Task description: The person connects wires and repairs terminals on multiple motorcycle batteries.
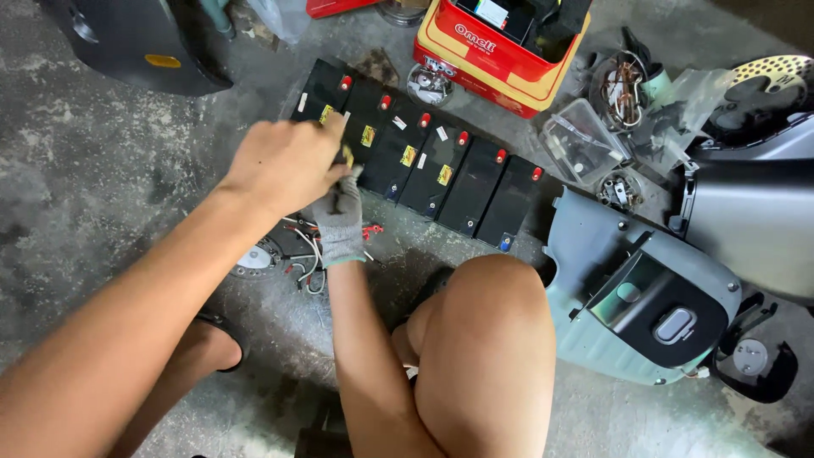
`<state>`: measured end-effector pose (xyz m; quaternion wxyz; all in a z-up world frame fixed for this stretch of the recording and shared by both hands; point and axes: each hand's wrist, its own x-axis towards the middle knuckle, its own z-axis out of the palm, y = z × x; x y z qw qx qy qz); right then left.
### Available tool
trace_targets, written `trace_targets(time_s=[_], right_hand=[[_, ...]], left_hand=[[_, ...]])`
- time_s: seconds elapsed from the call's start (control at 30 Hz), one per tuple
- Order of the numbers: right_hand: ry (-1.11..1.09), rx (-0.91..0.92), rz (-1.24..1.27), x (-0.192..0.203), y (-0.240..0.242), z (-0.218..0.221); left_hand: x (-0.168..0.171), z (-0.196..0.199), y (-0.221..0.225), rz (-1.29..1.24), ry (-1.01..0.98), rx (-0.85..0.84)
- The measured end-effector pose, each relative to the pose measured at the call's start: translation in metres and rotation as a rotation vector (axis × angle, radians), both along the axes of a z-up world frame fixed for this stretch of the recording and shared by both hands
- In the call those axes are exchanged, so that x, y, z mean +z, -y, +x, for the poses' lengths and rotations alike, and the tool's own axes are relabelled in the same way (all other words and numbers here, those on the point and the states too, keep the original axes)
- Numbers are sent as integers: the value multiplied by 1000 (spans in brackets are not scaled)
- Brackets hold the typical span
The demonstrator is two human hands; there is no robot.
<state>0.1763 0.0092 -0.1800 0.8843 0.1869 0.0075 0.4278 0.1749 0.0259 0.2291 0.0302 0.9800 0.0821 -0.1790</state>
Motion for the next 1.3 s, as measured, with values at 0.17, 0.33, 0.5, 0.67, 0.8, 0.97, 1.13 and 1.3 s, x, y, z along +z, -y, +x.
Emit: trace_targets(time_s=[0.17,0.33,0.5,0.67,0.8,0.97,1.13,1.3], right_hand=[[-373,127,-183,-23,-11,10],[-341,176,-227,51,2,15],[-226,63,-700,117,21,-20],[-20,-60,-1258,89,41,-68],[200,-243,-1499,59,66,-74],[163,-357,-1573,41,108,-48],[76,-464,-1686,39,149,-30],[834,-719,-2024,103,151,-18]], left_hand=[[5,2,7,48,27,176],[-27,-9,-11,-124,271,-106],[-4,1,0,40,47,208],[-24,6,-18,91,249,477],[-8,-11,-32,84,305,558],[-20,-104,-42,-170,347,817],[-151,-246,-34,-902,300,1201],[-205,-265,-17,-868,295,1176]])
